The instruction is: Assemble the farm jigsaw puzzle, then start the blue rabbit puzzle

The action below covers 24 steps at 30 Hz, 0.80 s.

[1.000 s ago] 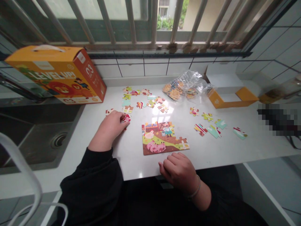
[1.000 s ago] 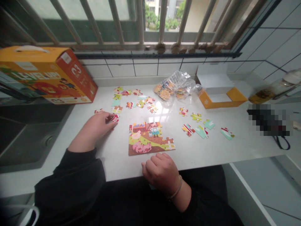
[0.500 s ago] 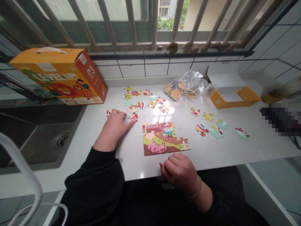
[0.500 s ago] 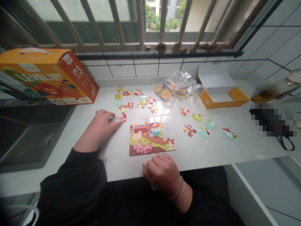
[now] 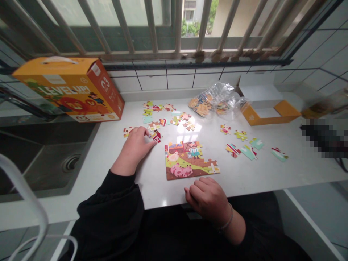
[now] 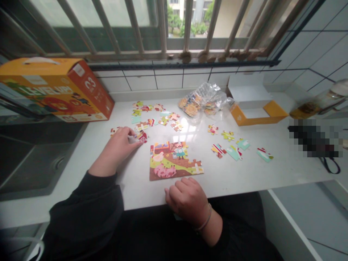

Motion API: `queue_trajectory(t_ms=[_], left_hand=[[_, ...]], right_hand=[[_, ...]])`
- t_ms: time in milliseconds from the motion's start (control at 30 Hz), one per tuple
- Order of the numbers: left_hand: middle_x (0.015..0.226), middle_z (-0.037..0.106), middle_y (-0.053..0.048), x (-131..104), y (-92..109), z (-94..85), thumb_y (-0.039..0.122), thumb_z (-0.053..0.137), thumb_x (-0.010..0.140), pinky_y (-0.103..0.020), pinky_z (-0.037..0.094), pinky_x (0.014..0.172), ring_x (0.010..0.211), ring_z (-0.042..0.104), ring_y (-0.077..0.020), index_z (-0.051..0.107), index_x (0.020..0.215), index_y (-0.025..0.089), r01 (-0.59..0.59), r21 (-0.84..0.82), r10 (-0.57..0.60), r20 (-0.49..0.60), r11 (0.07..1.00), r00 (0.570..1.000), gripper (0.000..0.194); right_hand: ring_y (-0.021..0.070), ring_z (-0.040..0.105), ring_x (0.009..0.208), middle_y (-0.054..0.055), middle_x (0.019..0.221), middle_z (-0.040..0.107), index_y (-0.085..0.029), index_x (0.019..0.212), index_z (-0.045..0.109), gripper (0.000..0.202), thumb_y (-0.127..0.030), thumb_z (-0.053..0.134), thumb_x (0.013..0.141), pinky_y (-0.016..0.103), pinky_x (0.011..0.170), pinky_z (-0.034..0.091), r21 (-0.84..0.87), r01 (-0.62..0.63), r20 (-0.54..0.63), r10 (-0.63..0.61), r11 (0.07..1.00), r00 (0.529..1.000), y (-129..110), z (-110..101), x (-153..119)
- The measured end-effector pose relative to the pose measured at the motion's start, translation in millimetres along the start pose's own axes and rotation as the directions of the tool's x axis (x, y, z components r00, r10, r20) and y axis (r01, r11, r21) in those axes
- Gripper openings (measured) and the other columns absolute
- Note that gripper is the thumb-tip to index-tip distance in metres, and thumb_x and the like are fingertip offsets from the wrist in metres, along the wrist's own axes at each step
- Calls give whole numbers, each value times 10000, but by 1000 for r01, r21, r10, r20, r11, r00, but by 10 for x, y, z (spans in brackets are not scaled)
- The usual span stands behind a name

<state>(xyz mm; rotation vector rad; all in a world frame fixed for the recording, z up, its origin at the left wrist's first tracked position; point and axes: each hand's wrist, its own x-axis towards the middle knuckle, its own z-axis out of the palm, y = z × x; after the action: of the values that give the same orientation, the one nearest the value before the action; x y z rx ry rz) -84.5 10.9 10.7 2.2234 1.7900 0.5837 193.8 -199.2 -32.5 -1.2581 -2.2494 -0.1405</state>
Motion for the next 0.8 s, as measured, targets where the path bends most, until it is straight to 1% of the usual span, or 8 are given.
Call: queue_trajectory(t_ms=[100,200,300,400,500,600,667,800], left_hand=[[943,640,-53,-3,59,-33,374,859,901,-405,488,838,914,619,-266,554,864,246,-16,-5,16,3,1000,1000,332],[808,629,-18,-7,117,-49,395,801,930,-361,408,722,779,591,-225,535,799,248,-1,-70,4,48,998,999,331],[742,641,6,-13,169,-61,403,783,910,-342,376,681,711,579,-205,556,790,247,25,-142,-13,89,990,996,301],[727,663,2,-15,195,-78,401,764,894,-341,380,684,697,584,-203,580,767,244,45,-148,-30,103,988,994,274],[721,687,-9,-8,180,-86,463,770,888,-343,387,685,706,615,-215,605,753,243,116,-135,-104,94,984,990,307],[669,692,-15,7,134,-78,563,699,948,-353,399,669,682,645,-232,643,758,249,253,-155,-234,127,955,964,371],[637,695,-25,18,100,-71,567,640,985,-369,403,663,666,655,-245,664,740,253,325,-109,-305,163,940,938,399],[666,721,-48,57,44,-61,549,674,958,-394,409,677,712,677,-270,672,718,260,321,60,-327,130,945,936,376]], right_hand=[[212,499,695,15,681,564,-247,733,593,365,-247,637,1095,429,713,338,1,1,2,-1,1000,1000,-1,5,-7],[210,497,688,14,673,562,-248,727,590,370,-244,640,1093,426,713,334,2,1,-6,-1,1000,1000,-3,4,5],[210,490,678,13,667,562,-251,726,588,372,-239,631,1096,425,708,335,2,2,-16,-2,1000,1000,-7,-5,25],[211,490,677,12,669,566,-255,727,585,372,-236,630,1095,424,707,341,4,6,-19,-6,1000,1000,-11,-13,33],[212,494,682,11,672,565,-254,731,588,366,-238,635,1094,425,705,341,6,3,-13,-3,1000,1000,-12,-4,17],[213,497,691,13,678,562,-251,735,590,365,-248,637,1097,429,706,339,5,-4,0,4,1000,1000,-7,12,-8],[214,495,693,14,680,562,-249,734,590,366,-250,637,1097,431,705,334,5,-2,3,2,1000,1000,-3,16,-14],[208,487,686,11,675,563,-249,731,582,368,-243,638,1095,423,701,327,6,1,-11,-1,1000,1000,-4,3,5]])
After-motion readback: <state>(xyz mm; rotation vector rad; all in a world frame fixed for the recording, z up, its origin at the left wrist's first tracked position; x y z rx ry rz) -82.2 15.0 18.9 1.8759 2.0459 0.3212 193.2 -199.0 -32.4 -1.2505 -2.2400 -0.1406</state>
